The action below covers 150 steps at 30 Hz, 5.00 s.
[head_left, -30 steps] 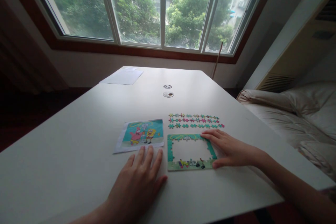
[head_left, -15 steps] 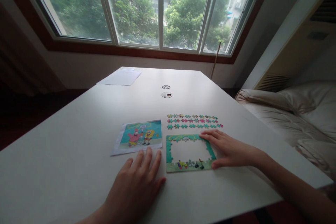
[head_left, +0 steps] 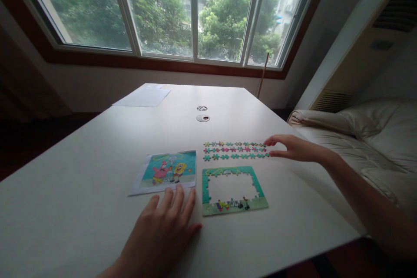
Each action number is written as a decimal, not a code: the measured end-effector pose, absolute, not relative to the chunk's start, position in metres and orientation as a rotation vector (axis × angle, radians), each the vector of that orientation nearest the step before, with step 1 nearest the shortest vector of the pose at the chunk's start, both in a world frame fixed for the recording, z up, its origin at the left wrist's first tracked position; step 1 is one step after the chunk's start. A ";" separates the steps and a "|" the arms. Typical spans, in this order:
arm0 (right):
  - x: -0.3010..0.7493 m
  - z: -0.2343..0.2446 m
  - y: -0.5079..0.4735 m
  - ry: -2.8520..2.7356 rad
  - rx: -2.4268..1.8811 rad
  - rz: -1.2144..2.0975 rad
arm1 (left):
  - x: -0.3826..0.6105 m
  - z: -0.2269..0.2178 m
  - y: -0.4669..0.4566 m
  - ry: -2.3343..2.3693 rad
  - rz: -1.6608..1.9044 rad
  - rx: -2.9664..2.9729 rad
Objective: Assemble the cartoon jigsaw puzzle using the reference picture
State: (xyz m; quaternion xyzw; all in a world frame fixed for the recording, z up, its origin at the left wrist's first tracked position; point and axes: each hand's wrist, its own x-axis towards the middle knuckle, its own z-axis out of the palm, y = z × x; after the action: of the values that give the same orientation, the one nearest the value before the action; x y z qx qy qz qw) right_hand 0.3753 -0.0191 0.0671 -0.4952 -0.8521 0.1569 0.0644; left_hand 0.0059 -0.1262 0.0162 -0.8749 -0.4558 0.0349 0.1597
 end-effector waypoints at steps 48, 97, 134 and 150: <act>0.407 -0.016 0.034 -2.153 -1.665 0.354 | 0.005 0.002 -0.094 -0.748 -0.639 -2.839; 0.265 0.028 0.040 -2.482 -1.159 0.607 | 0.007 0.003 -0.097 -0.762 -0.657 -2.823; 0.239 0.018 -0.061 -2.324 -1.080 1.030 | 0.006 0.004 -0.097 -0.767 -0.619 -2.871; 0.238 0.018 -0.066 -2.588 -0.947 0.676 | 0.006 0.003 -0.097 -0.759 -0.637 -2.841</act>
State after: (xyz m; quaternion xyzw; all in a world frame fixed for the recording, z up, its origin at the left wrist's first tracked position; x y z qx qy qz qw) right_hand 0.2375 -0.0664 0.0180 -0.3299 -0.9015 0.2354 0.1516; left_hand 0.0058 -0.0967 0.0030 -0.9421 -0.2516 -0.2114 0.0662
